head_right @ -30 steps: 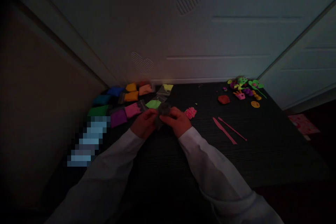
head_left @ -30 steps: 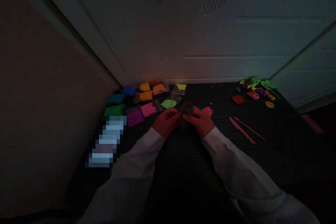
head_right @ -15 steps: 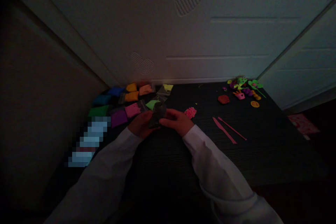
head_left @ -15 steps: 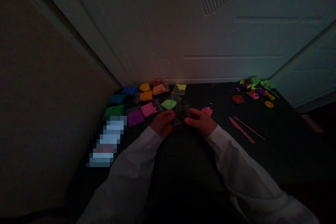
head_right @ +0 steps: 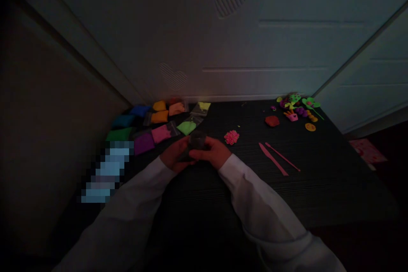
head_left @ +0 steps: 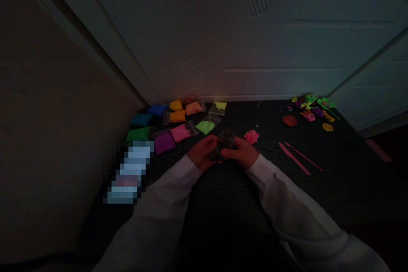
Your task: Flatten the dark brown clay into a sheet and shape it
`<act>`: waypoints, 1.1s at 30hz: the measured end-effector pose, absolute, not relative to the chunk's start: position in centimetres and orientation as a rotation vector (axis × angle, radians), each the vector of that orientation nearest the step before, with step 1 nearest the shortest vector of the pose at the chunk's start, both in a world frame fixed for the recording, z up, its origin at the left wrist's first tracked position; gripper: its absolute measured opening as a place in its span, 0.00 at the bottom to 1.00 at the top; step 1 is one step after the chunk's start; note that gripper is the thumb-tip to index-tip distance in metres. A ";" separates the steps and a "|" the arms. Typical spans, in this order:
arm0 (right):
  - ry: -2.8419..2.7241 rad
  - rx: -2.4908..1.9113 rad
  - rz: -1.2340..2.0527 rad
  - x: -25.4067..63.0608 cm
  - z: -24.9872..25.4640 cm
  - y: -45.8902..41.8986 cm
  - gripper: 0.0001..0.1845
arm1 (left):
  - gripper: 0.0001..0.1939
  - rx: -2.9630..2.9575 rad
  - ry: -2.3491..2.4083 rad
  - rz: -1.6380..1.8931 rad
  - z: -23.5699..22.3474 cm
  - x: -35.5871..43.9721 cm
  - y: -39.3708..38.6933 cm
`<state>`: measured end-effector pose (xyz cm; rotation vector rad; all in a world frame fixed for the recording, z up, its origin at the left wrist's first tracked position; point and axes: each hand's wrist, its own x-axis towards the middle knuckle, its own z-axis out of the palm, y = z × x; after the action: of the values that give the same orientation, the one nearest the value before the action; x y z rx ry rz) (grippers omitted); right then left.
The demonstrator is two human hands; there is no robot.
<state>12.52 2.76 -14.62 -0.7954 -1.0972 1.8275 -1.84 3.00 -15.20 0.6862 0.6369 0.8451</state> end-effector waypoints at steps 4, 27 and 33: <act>-1.091 -0.840 1.800 12.2 -14.0 2.5 0.20 | 0.24 0.684 0.624 0.783 -15.3 -1.8 3.0; -1.143 -0.845 1.769 13.4 -13.5 2.8 0.20 | 0.18 0.604 0.532 0.821 -14.6 -2.3 3.1; -1.034 -0.882 1.757 12.8 -13.2 2.5 0.16 | 0.17 0.610 0.517 0.783 -15.1 -2.2 3.1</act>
<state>12.77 2.55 -13.24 -0.8823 -1.0338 1.7568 -2.24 3.14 -15.14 0.6105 0.5166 0.7828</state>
